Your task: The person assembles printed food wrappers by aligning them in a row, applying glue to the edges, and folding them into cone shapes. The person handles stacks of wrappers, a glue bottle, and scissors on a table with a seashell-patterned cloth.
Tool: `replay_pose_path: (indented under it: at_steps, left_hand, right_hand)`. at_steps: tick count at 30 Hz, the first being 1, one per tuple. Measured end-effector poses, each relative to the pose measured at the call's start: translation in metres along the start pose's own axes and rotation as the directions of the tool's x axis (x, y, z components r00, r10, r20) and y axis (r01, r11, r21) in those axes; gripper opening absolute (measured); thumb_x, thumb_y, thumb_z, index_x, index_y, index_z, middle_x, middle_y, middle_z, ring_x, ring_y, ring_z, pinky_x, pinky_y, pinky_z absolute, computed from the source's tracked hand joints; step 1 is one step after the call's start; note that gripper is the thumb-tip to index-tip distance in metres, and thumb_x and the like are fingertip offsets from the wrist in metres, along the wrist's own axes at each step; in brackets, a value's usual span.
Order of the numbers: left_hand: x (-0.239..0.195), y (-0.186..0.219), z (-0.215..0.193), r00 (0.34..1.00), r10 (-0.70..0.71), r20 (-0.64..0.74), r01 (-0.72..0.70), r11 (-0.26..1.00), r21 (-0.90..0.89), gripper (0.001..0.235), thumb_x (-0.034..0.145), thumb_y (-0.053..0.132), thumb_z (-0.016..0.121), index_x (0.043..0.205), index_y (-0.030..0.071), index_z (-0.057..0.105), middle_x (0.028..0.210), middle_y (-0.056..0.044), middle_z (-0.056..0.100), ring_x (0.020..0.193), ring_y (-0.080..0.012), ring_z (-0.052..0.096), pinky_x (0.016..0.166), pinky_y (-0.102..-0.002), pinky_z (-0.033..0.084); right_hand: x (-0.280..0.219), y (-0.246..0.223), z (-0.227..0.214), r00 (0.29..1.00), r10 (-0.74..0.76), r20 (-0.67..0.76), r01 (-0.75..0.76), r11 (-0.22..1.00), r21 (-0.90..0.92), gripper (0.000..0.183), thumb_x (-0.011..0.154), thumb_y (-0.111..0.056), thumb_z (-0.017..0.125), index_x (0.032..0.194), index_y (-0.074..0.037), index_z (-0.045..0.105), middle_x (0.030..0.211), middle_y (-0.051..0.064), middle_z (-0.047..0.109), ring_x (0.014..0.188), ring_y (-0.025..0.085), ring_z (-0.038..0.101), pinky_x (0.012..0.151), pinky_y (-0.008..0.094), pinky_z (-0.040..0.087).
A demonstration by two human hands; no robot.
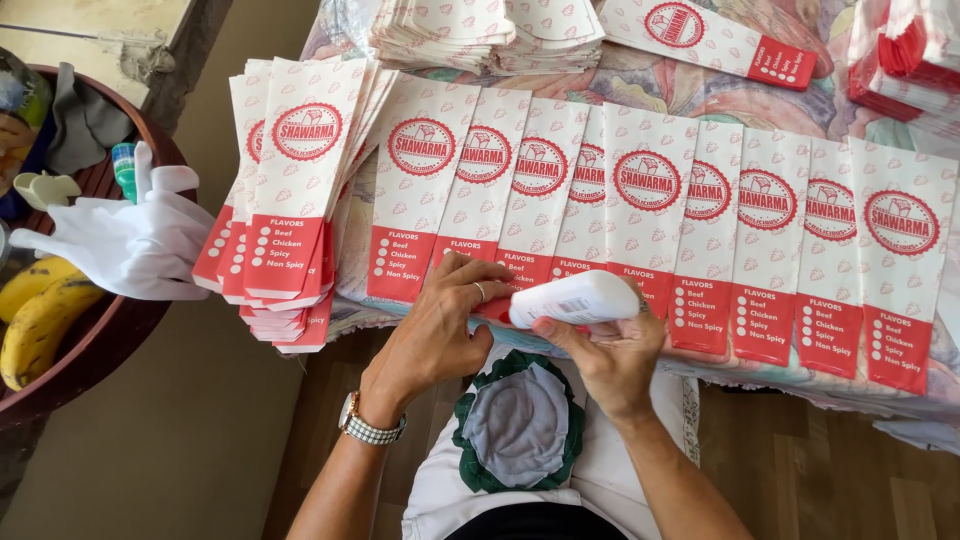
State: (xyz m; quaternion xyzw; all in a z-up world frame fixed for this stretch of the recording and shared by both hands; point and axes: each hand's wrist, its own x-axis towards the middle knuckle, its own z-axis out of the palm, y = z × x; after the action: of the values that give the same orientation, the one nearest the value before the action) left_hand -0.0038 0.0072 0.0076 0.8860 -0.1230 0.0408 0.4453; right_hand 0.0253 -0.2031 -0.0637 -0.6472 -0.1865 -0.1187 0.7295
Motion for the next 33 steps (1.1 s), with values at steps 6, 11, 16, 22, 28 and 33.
replay_pose_path:
  at_steps: [6,11,16,22,28,33]
  left_hand:
    - [0.0,-0.007,0.001,1.0,0.007,-0.002,-0.007,1.0,-0.029,0.046,0.062,-0.003,0.066,0.106,0.0,0.078,0.117,-0.016,0.073,0.11,-0.0364,0.058,0.096,-0.046,0.048]
    - [0.001,-0.009,0.005,0.999,0.001,-0.052,-0.005,0.998,-0.065,0.031,0.072,0.001,0.073,0.102,0.001,0.08,0.113,-0.017,0.074,0.106,-0.0339,0.059,0.091,-0.042,0.047]
    - [0.001,-0.025,0.021,0.993,-0.025,-0.112,0.022,0.999,-0.033,0.024,0.07,0.006,0.076,0.094,0.009,0.08,0.109,-0.007,0.075,0.105,-0.0282,0.058,0.087,-0.039,0.046]
    - [0.0,-0.021,0.019,0.99,-0.043,-0.134,0.034,0.997,-0.069,0.023,0.072,0.002,0.074,0.094,0.008,0.081,0.108,-0.01,0.074,0.105,-0.0304,0.058,0.086,-0.041,0.045]
    - [0.002,-0.014,0.012,0.994,-0.006,-0.107,0.0,0.998,-0.056,0.031,0.08,-0.007,0.056,0.094,0.005,0.08,0.108,-0.012,0.076,0.105,-0.0328,0.06,0.084,-0.04,0.046]
    - [-0.003,-0.014,0.014,0.991,0.049,-0.121,-0.048,0.999,0.01,0.033,0.081,-0.009,0.052,0.095,0.005,0.079,0.108,-0.011,0.075,0.106,-0.0329,0.058,0.083,-0.039,0.046]
  right_hand:
    - [0.003,-0.003,0.008,0.999,-0.027,0.02,0.027,1.0,0.002,0.048,0.068,0.004,0.091,0.11,0.0,0.067,0.1,0.02,0.078,0.104,0.03,0.073,0.09,0.043,0.062]
    - [-0.005,-0.005,-0.036,1.0,-0.012,-0.009,0.012,0.998,-0.055,0.045,0.07,0.006,0.088,0.11,0.003,0.068,0.1,0.02,0.077,0.105,0.025,0.071,0.092,0.043,0.061]
    - [-0.005,-0.004,-0.04,0.999,-0.027,-0.04,0.024,0.997,-0.079,0.044,0.073,0.006,0.086,0.112,0.003,0.068,0.106,0.02,0.077,0.108,0.025,0.069,0.094,0.041,0.06]
    - [-0.007,0.0,-0.009,1.0,-0.004,-0.019,0.004,1.0,-0.026,0.049,0.069,0.007,0.089,0.111,0.004,0.065,0.098,0.02,0.077,0.102,0.021,0.07,0.092,0.041,0.059]
    - [-0.004,0.011,-0.003,1.0,-0.025,0.012,0.026,0.999,-0.031,0.046,0.07,0.006,0.09,0.109,0.003,0.066,0.098,0.023,0.077,0.101,0.032,0.074,0.089,0.044,0.06]
    - [-0.012,0.008,-0.035,0.997,-0.011,-0.078,0.007,0.998,-0.058,0.05,0.069,0.008,0.088,0.113,0.002,0.067,0.102,0.021,0.077,0.106,0.027,0.07,0.092,0.045,0.061]
